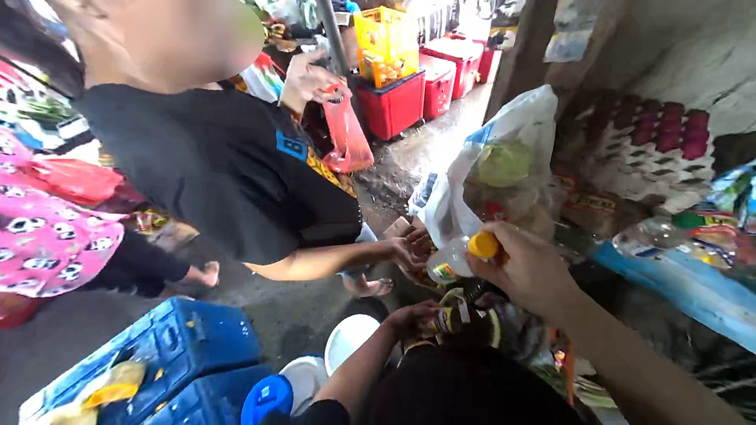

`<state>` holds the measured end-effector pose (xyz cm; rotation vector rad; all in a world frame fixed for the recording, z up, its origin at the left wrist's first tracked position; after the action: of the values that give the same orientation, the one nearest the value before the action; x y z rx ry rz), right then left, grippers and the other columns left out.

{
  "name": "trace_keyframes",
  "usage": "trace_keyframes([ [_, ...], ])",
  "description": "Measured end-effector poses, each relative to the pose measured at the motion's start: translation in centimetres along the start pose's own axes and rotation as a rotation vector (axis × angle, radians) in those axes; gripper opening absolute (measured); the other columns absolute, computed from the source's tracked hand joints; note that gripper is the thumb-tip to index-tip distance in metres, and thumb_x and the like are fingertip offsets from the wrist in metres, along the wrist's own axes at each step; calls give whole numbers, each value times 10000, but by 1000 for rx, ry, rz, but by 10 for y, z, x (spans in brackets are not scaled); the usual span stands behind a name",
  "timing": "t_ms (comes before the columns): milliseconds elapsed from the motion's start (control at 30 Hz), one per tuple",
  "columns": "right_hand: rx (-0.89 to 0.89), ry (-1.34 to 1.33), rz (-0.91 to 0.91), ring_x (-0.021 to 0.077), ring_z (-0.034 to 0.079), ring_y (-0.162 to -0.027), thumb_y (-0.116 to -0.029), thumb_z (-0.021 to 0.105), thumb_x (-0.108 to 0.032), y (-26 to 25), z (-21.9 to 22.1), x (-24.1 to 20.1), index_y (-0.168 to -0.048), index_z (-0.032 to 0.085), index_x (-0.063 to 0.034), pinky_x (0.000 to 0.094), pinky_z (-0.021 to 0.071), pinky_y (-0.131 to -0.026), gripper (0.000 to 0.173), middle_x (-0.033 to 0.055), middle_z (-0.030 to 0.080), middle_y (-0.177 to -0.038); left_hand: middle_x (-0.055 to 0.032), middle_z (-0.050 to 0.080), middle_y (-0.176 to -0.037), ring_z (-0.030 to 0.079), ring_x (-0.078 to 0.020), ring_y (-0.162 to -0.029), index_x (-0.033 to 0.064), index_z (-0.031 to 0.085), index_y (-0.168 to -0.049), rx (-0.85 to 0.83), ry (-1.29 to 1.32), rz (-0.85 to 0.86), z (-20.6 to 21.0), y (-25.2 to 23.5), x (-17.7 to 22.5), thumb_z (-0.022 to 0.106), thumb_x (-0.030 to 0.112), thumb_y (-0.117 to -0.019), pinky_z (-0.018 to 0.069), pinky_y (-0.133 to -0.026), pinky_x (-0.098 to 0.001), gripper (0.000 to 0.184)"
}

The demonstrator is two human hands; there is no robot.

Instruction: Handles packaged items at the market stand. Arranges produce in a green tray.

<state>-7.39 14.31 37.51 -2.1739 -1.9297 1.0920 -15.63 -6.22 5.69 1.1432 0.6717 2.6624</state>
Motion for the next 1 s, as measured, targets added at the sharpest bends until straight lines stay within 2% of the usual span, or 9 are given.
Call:
trace_keyframes([
  [133,-42,2,-41,177,640,-658,-945,607,-552,-31,19,-5,-1101,690,-57,364,552,-586,526,60,664,-783,22,699,-976,678,-107,-859,208,596,-1180,-11,-34,-39,-7,0,1,629,304,-915,583,-735,-305,284],
  [200,-92,8,-62,204,661,-695,-936,617,-563,-42,26,-10,-1114,690,-54,391,565,-609,545,75,673,-821,37,695,-929,671,-85,-809,213,607,-1158,-13,-18,-54,-3,0,-2,618,293,-926,577,-704,-277,245],
  [267,-115,7,-113,208,668,-726,-940,619,-560,-48,34,-14,-1114,697,-63,393,574,-639,532,73,682,-844,47,686,-883,657,-66,-766,222,624,-1128,-29,26,-40,-1,0,-8,646,321,-918,559,-669,-247,233],
  [467,-163,37,-210,256,696,-733,-938,626,-522,-64,57,-26,-1048,714,-71,439,577,-630,472,85,697,-808,9,710,-983,679,-98,-868,222,617,-1170,-75,120,110,0,-2,-3,718,385,-893,569,-764,-284,337],
  [567,-185,58,-219,253,685,-696,-926,638,-509,-72,61,-30,-1032,712,-66,431,561,-602,461,82,676,-767,-10,714,-1035,685,-120,-900,234,613,-1206,-125,139,165,12,1,14,724,370,-900,571,-793,-307,353],
  [700,-269,33,-147,281,692,-728,-918,656,-487,-89,67,-31,-1081,709,-50,469,565,-651,469,106,688,-797,19,713,-1014,677,-85,-850,252,627,-1172,-185,130,239,34,10,42,654,294,-911,564,-718,-261,266],
  [867,-393,-88,3,284,706,-820,-951,645,-463,-112,81,-16,-1223,663,-57,503,575,-755,489,126,713,-911,33,730,-1118,692,-69,-971,246,693,-1251,-310,155,393,59,34,71,780,388,-861,576,-843,-278,424],
  [933,-393,-139,32,262,699,-816,-953,643,-469,-121,85,-10,-1234,657,-70,491,576,-756,489,115,709,-915,36,724,-1190,697,-64,-1019,244,668,-1331,-408,185,494,69,51,92,798,269,-840,581,-872,-270,509],
  [1000,-404,-178,20,242,686,-811,-956,634,-470,-129,91,-9,-1238,661,-77,471,570,-761,484,104,702,-916,20,725,-1219,707,-75,-1040,210,665,-1348,-449,243,665,82,73,124,772,258,-867,589,-877,-268,495],
])
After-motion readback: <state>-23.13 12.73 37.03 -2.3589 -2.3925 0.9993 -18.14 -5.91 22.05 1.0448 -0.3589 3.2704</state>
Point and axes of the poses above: each hand's wrist, its own y-axis away from the middle knuckle, its own z-axis out of the palm, x = y × z, the point moved 3 cm from there along -y, towards the middle knuckle
